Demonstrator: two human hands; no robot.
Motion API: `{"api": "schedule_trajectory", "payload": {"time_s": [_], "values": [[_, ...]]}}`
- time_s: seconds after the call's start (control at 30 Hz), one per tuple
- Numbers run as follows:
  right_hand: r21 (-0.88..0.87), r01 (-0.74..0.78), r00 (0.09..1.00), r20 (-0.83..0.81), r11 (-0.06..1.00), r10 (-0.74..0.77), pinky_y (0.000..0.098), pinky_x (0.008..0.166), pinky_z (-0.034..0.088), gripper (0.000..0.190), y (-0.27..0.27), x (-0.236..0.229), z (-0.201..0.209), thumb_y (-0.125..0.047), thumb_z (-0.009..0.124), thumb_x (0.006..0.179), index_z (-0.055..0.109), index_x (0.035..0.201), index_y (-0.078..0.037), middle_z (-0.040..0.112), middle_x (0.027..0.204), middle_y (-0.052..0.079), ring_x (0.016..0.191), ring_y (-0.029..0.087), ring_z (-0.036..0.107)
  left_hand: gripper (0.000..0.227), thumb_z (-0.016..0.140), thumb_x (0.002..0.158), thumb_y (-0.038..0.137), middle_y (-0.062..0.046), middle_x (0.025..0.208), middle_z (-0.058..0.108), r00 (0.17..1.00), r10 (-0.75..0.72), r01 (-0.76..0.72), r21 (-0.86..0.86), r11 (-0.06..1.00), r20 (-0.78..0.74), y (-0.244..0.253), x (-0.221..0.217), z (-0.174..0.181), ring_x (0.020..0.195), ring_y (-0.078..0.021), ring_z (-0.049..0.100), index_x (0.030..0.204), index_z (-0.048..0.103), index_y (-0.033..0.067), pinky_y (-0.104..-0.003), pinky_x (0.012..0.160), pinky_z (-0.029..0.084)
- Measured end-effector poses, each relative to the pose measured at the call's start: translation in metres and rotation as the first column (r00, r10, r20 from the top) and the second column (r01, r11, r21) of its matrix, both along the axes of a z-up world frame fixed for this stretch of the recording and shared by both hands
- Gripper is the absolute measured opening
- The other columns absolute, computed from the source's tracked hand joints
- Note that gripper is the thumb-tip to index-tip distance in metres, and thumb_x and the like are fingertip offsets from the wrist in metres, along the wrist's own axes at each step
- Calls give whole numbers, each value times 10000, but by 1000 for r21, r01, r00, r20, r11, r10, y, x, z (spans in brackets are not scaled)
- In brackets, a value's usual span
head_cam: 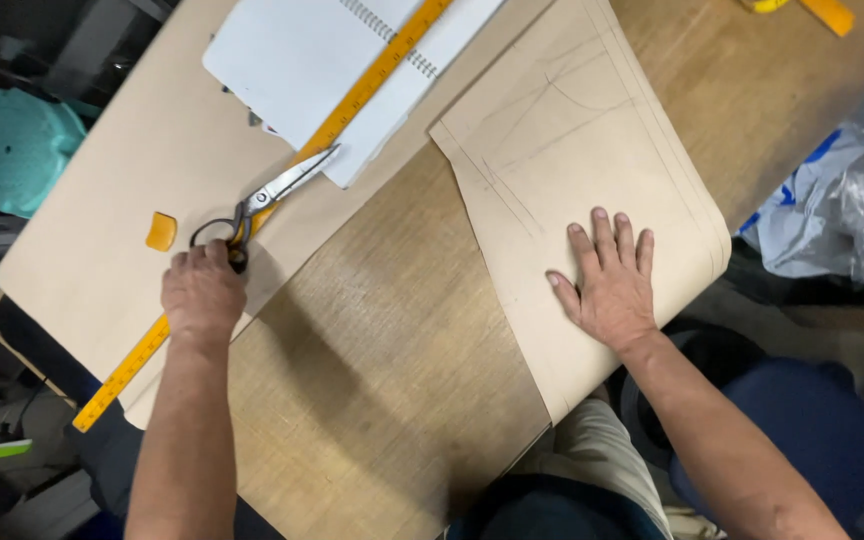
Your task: The person uses large shears to cut a beige paper pattern along pre-drawn lines on a wooden table. They rotate the paper and adjust their position to follow the curved and straight lines of the pattern.
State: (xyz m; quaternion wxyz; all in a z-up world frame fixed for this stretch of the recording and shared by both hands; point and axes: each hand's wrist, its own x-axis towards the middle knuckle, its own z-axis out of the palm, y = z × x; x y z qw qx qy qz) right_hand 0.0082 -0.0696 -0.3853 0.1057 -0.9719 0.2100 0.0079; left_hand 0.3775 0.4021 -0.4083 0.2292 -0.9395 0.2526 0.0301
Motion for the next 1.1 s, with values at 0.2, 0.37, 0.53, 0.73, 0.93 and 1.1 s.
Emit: {"api": "schedule_trajectory", "payload": {"time_s": [0.2, 0.37, 0.53, 0.73, 0.93, 1.1], "values": [[7, -64, 995, 71, 998, 64, 697, 1206, 95, 727, -5, 6, -1, -600, 438, 1009, 375, 1577, -151, 287, 1677, 193, 1540, 468, 197, 352, 490, 950, 423, -10, 1068, 711, 986, 63, -38, 157, 987, -156, -61, -25, 83, 1045, -250, 674, 1195, 651, 228, -388, 846, 524], [60, -53, 998, 50, 997, 50, 691, 1217, 34, 728, -5, 6, 0, -608, 420, 1012, 354, 1580, -157, 234, 1697, 175, 1558, 452, 137, 403, 604, 840, 342, -219, 1136, 746, 541, 331, -566, -43, 824, -773, -120, -116, 170, 1146, -462, 653, 1181, 734, 171, -571, 952, 505], [-12, -125, 985, 121, 992, 126, 687, 1212, 98, 724, -13, 7, 1, -584, 454, 1028, 470, 1547, -80, 299, 1679, 223, 1552, 458, 183, 62, 629, 892, 212, -41, 827, 664, 294, 247, -596, 24, 802, -923, -87, -198, 118, 793, -212, 658, 921, 632, 158, -374, 750, 505], [-63, -168, 969, 173, 984, 176, 705, 1202, 177, 723, -15, 10, 2, -551, 522, 1028, 554, 1518, -21, 360, 1658, 264, 1540, 474, 243, 264, 638, 773, 312, -73, 881, 711, 667, -136, -12, -194, 981, -732, -70, -189, 99, 802, -348, 690, 981, 563, 168, -482, 714, 533], [-68, -154, 973, 164, 986, 164, 694, 1218, 167, 738, -16, 10, -2, -570, 548, 1016, 584, 1509, -22, 380, 1657, 262, 1536, 488, 277, 543, 663, 774, 339, -70, 931, 738, 733, -428, 447, -101, 889, -528, -110, -141, 106, 908, -295, 695, 1257, 577, 107, -449, 885, 485], [-57, -148, 980, 126, 987, 154, 707, 1210, 167, 822, -18, 10, -1, -661, 520, 991, 587, 1502, -21, 395, 1649, 274, 1531, 503, 283, 333, 672, 875, 397, -22, 971, 747, 566, -262, 441, 19, 897, -782, -161, -123, 128, 979, -248, 692, 1109, 590, 175, -415, 945, 497]]}}
